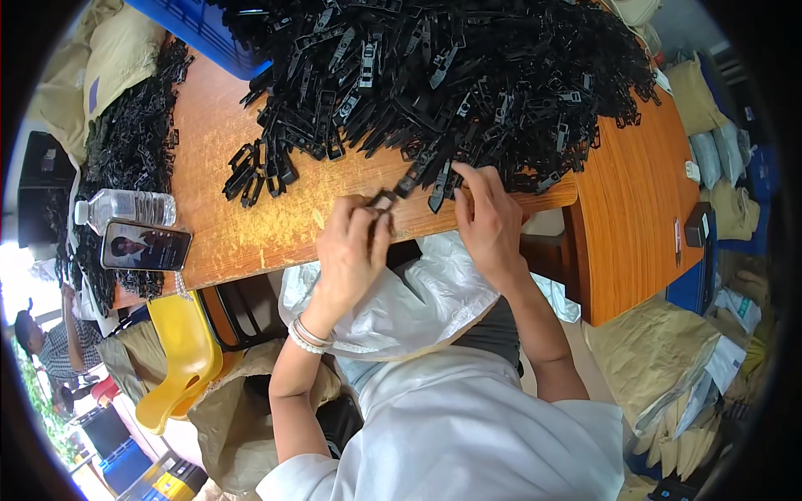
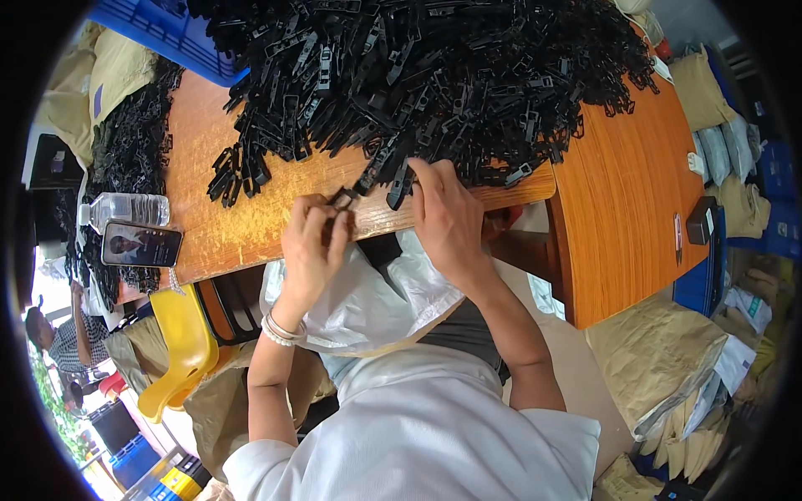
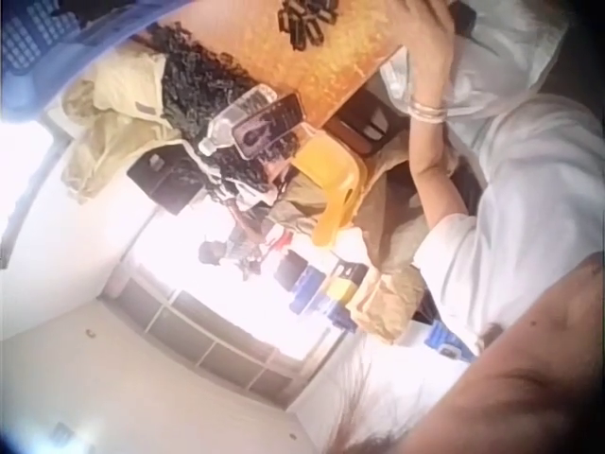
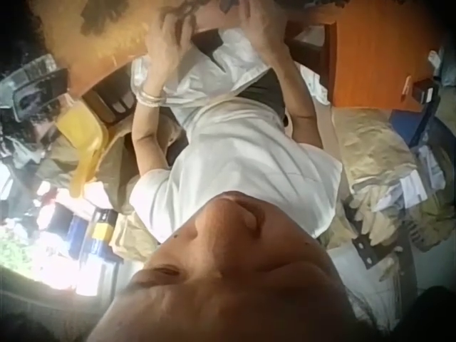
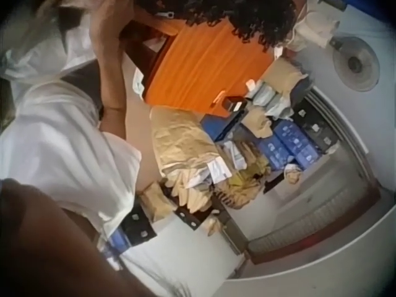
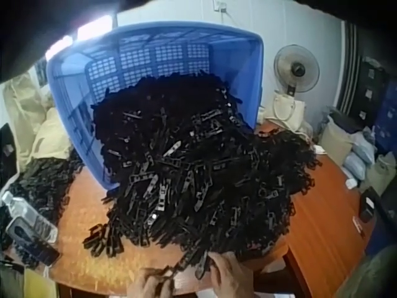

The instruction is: Assembling small black plastic components by hand at a workbench.

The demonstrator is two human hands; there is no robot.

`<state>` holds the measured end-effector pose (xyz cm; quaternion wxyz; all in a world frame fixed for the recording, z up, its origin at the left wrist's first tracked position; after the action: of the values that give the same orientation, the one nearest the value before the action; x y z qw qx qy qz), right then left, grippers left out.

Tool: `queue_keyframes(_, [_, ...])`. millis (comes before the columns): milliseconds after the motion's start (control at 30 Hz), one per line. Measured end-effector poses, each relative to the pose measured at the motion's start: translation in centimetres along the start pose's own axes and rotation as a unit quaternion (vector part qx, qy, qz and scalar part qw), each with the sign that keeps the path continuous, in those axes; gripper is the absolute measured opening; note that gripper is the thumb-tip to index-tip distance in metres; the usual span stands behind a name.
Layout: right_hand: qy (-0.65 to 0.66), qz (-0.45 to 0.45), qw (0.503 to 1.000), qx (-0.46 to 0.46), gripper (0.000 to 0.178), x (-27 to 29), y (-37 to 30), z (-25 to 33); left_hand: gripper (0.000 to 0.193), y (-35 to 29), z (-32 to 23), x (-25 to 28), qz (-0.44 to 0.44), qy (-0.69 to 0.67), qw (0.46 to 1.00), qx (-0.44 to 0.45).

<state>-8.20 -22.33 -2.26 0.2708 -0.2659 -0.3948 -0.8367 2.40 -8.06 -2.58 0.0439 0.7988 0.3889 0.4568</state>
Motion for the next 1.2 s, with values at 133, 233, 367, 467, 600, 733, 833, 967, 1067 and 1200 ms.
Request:
queue_keyframes(133, [0.021,0.023,0.998,-0.053,0.03,-0.3,-0.4,-0.6,0.01,0.8,1.5,1.7,-0.08,0.032,0.995,0.051])
queue_keyframes(233, [-0.006,0.054,0.998,-0.02,0.025,-0.8,-0.1,-0.6,0.009,0.7,1.2,2.2,-0.074,-0.047,0.994,0.059])
queue_keyframes(367, [0.03,0.042,0.998,0.044,0.019,-1.5,0.4,0.6,0.014,-0.8,-2.1,-0.2,0.047,-0.115,0.988,-0.095])
queue_keyframes(467, [0.06,0.038,0.997,0.028,0.018,-0.7,0.3,0.6,0.016,-0.9,-2.1,-1.1,0.064,-0.114,0.985,-0.114])
queue_keyframes(600, [0.087,0.043,0.995,0.038,0.018,0.0,-0.1,0.2,0.016,-0.9,-1.6,-1.0,0.079,-0.139,0.986,-0.056])
queue_keyframes(733, [0.089,0.099,0.989,0.066,0.015,-0.4,-0.5,0.9,0.018,-1.7,-1.2,-0.7,0.057,-0.153,0.984,-0.066])
queue_keyframes(833, [0.069,0.111,0.99,0.057,0.014,-0.9,-0.8,0.8,0.036,-2.5,0.1,-0.6,0.061,-0.299,0.947,0.099])
queue_keyframes(967, [0.159,0.068,0.983,0.052,0.016,0.6,-1.0,2.2,0.04,-2.7,0.3,-0.1,0.017,-0.355,0.922,0.154])
queue_keyframes(1067, [0.161,0.056,0.985,0.039,0.017,0.9,-1.1,2.2,0.043,-2.8,0.2,0.5,0.01,-0.342,0.931,0.125])
queue_keyframes(1200, [0.239,0.102,0.966,0.006,0.016,1.1,-1.3,3.5,0.044,-2.6,-0.4,0.7,0.015,-0.325,0.936,0.132])
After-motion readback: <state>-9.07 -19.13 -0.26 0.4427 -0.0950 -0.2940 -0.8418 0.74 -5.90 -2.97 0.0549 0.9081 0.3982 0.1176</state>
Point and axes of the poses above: each hand's wrist, its own y-axis towards the middle knuckle, its own x-axis out of the back of the hand, z = x × y, the point moved 4 cm from there along y, towards the middle knuckle, and after that the axes turned 3 degrees about -z, right-handed, at the moved point
